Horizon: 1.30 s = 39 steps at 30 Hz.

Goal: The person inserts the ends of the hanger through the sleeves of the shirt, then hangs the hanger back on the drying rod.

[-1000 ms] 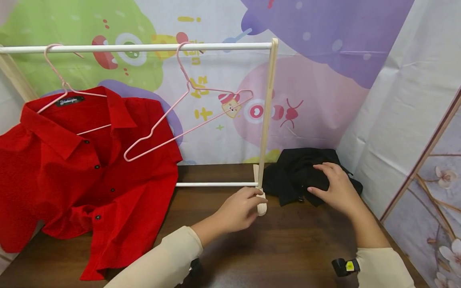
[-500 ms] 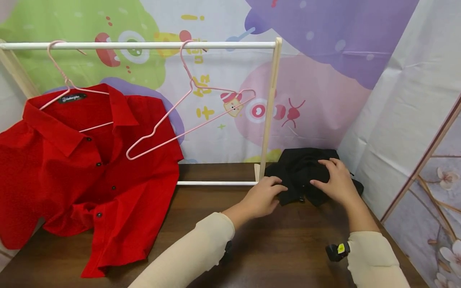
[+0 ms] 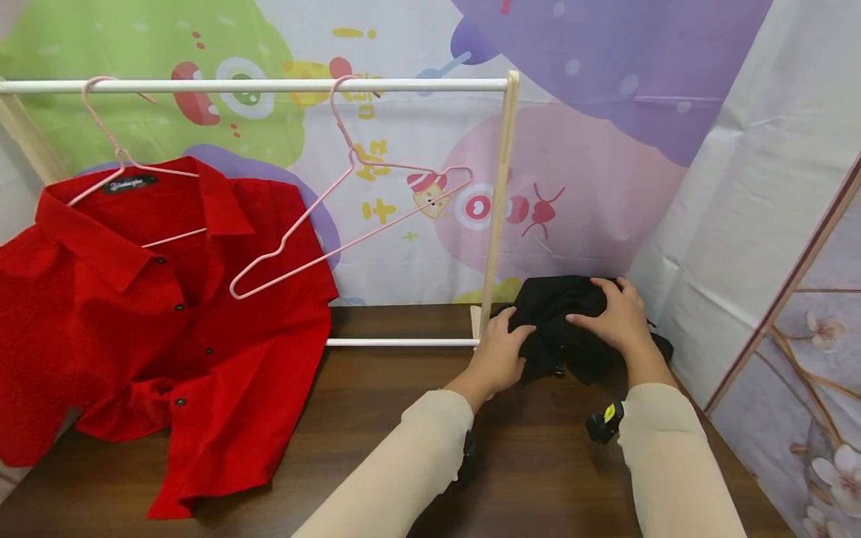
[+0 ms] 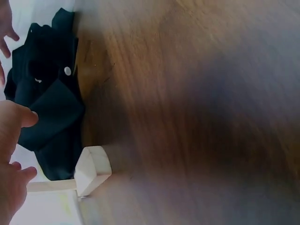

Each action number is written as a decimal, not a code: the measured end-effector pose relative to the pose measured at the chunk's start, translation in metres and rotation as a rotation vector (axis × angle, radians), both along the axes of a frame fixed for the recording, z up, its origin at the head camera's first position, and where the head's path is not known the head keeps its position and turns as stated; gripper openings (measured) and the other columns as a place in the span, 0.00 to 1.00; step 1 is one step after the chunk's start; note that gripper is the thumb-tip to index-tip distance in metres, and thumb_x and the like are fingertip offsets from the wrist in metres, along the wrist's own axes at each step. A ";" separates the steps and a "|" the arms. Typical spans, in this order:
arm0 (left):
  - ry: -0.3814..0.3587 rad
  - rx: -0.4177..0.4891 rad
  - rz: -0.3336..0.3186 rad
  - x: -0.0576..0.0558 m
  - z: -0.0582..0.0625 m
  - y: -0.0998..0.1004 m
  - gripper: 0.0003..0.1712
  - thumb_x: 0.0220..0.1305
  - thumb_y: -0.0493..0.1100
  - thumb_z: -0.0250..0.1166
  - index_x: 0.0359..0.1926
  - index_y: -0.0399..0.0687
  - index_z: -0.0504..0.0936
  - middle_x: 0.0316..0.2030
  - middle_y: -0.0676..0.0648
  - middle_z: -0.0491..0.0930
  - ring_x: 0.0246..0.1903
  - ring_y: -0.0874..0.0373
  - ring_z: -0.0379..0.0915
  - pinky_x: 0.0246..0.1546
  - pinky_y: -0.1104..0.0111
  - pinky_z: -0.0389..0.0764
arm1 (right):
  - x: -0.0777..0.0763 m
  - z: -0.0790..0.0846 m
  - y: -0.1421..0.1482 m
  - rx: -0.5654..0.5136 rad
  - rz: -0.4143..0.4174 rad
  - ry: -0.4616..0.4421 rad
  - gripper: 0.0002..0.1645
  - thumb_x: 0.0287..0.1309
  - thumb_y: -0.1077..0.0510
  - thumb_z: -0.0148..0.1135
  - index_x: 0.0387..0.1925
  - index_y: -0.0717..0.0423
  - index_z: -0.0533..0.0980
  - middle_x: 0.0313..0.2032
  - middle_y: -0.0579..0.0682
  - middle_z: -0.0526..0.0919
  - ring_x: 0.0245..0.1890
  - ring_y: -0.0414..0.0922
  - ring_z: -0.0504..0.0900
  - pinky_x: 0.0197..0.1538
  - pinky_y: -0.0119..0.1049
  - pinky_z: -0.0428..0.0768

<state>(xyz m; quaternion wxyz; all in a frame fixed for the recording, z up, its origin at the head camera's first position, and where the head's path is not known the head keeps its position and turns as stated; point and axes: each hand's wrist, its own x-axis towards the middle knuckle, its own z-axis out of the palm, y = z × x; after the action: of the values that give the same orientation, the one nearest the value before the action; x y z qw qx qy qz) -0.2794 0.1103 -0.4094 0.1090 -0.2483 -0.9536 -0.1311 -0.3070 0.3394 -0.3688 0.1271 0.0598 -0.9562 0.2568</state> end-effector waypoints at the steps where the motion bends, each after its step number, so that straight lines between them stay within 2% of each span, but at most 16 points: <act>1: -0.018 0.016 0.019 -0.001 -0.001 0.001 0.33 0.63 0.45 0.65 0.69 0.61 0.68 0.71 0.44 0.54 0.67 0.48 0.56 0.61 0.66 0.69 | -0.002 0.001 0.000 0.003 0.001 -0.012 0.56 0.49 0.40 0.73 0.69 0.66 0.58 0.67 0.79 0.48 0.64 0.79 0.50 0.58 0.74 0.55; 6: -0.162 0.206 0.089 -0.005 -0.001 0.005 0.41 0.62 0.44 0.68 0.73 0.60 0.60 0.71 0.42 0.55 0.67 0.47 0.58 0.60 0.62 0.70 | -0.011 0.003 0.004 0.025 -0.011 -0.109 0.69 0.45 0.37 0.74 0.73 0.68 0.46 0.67 0.80 0.45 0.64 0.78 0.48 0.60 0.73 0.54; 9: -0.249 0.319 0.100 -0.006 -0.001 0.009 0.43 0.60 0.44 0.69 0.73 0.57 0.59 0.70 0.42 0.58 0.65 0.46 0.62 0.59 0.60 0.71 | -0.015 0.001 0.007 0.071 -0.013 -0.168 0.74 0.44 0.37 0.75 0.72 0.74 0.41 0.66 0.83 0.47 0.64 0.78 0.50 0.61 0.71 0.55; 11: -0.289 0.345 0.094 -0.005 -0.002 0.010 0.44 0.60 0.45 0.69 0.74 0.55 0.59 0.69 0.42 0.60 0.63 0.46 0.65 0.59 0.61 0.70 | -0.018 -0.001 0.009 0.107 -0.007 -0.204 0.76 0.43 0.36 0.75 0.70 0.78 0.40 0.64 0.85 0.48 0.63 0.79 0.51 0.62 0.70 0.56; 16: -0.352 0.356 0.071 -0.004 -0.004 0.013 0.44 0.61 0.45 0.68 0.74 0.48 0.57 0.66 0.43 0.65 0.63 0.50 0.67 0.61 0.67 0.68 | -0.019 -0.008 0.014 0.155 0.001 -0.282 0.75 0.43 0.38 0.75 0.66 0.86 0.41 0.61 0.88 0.51 0.61 0.80 0.54 0.61 0.68 0.59; 20: -0.373 0.347 0.077 -0.004 -0.006 0.014 0.43 0.61 0.45 0.67 0.73 0.45 0.59 0.66 0.42 0.66 0.63 0.53 0.66 0.60 0.69 0.68 | -0.017 -0.017 0.019 0.197 0.011 -0.315 0.65 0.46 0.40 0.73 0.61 0.89 0.53 0.58 0.86 0.60 0.58 0.78 0.61 0.60 0.65 0.64; 23: -0.379 0.328 0.087 -0.003 -0.007 0.014 0.40 0.62 0.46 0.67 0.72 0.46 0.61 0.65 0.42 0.66 0.61 0.54 0.68 0.59 0.70 0.69 | -0.015 -0.021 0.021 0.193 0.007 -0.342 0.60 0.47 0.41 0.73 0.58 0.88 0.58 0.57 0.84 0.62 0.58 0.77 0.62 0.59 0.65 0.65; 32: -0.399 0.262 0.082 -0.001 -0.011 0.016 0.40 0.59 0.46 0.70 0.70 0.51 0.63 0.61 0.45 0.71 0.60 0.56 0.69 0.57 0.70 0.70 | -0.008 -0.028 0.023 0.179 0.031 -0.375 0.57 0.47 0.45 0.73 0.57 0.89 0.58 0.55 0.85 0.64 0.56 0.77 0.65 0.58 0.64 0.66; 35: -0.372 0.223 0.080 -0.002 -0.013 0.017 0.39 0.58 0.46 0.70 0.69 0.50 0.64 0.59 0.46 0.75 0.58 0.58 0.71 0.56 0.71 0.70 | -0.006 -0.030 0.022 0.149 0.036 -0.402 0.57 0.46 0.48 0.73 0.58 0.90 0.56 0.55 0.86 0.63 0.54 0.76 0.68 0.50 0.59 0.76; 39: -0.334 0.187 0.093 0.000 -0.017 0.017 0.37 0.58 0.47 0.70 0.67 0.50 0.67 0.54 0.46 0.78 0.53 0.58 0.75 0.53 0.71 0.73 | -0.002 -0.032 0.019 0.121 0.047 -0.422 0.56 0.45 0.51 0.74 0.58 0.90 0.55 0.54 0.85 0.64 0.46 0.72 0.75 0.32 0.48 0.82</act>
<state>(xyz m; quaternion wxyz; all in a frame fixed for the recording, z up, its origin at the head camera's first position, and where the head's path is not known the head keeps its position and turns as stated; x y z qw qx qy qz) -0.2795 0.1274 -0.4260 -0.0222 -0.1676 -0.9525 -0.2532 -0.3092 0.3588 -0.4008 -0.0856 0.0344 -0.9736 0.2087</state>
